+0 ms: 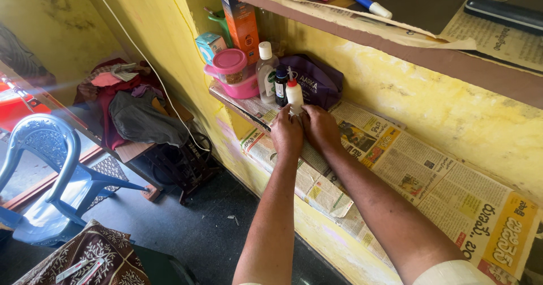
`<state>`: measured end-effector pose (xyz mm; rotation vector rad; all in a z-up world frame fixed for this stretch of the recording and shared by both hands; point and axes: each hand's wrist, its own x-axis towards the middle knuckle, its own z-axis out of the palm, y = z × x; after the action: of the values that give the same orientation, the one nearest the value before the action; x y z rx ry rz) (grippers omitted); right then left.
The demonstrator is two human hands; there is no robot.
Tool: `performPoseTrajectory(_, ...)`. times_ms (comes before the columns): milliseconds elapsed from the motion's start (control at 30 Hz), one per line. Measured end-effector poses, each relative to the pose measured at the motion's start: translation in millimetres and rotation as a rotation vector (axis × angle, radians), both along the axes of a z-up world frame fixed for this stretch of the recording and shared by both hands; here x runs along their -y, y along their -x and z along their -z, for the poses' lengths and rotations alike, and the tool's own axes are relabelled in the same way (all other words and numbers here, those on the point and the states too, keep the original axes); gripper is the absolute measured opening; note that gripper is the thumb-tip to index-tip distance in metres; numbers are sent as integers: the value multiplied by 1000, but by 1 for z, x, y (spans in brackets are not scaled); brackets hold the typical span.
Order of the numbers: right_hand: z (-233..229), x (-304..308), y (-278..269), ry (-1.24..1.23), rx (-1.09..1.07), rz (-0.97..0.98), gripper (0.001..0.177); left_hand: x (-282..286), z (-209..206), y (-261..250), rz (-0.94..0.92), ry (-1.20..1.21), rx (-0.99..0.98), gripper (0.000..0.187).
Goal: The person picks up small bottles from a cluttered table, unscrews and reseals caps, and places them on a wall shelf. The person handles several bottles one at a time, including a dark bottle, a white bottle, a green bottle, and a brown bottle, moving them from the table to the shelf.
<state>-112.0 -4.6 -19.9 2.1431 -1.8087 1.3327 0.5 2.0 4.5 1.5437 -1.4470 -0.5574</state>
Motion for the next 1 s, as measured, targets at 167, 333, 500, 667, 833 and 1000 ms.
performPoseTrajectory(167,-2,2,0,16,24,52,33,2,0,1,-19,76,32,45)
performPoseTrajectory(333,-11,-3,-3,-116,46,51,40,7,-11,0,11,-50,-17,51)
performPoseTrajectory(500,-17,-3,-8,-187,34,83,42,4,-10,3,15,59,-27,50)
performPoseTrajectory(667,-17,2,-6,-139,-18,81,40,11,-6,3,52,40,-40,52)
performPoseTrajectory(833,-22,2,-8,-169,-26,92,41,17,-1,2,81,20,17,53)
performPoseTrajectory(1000,-31,-2,-11,-262,27,63,40,26,7,0,115,61,33,54)
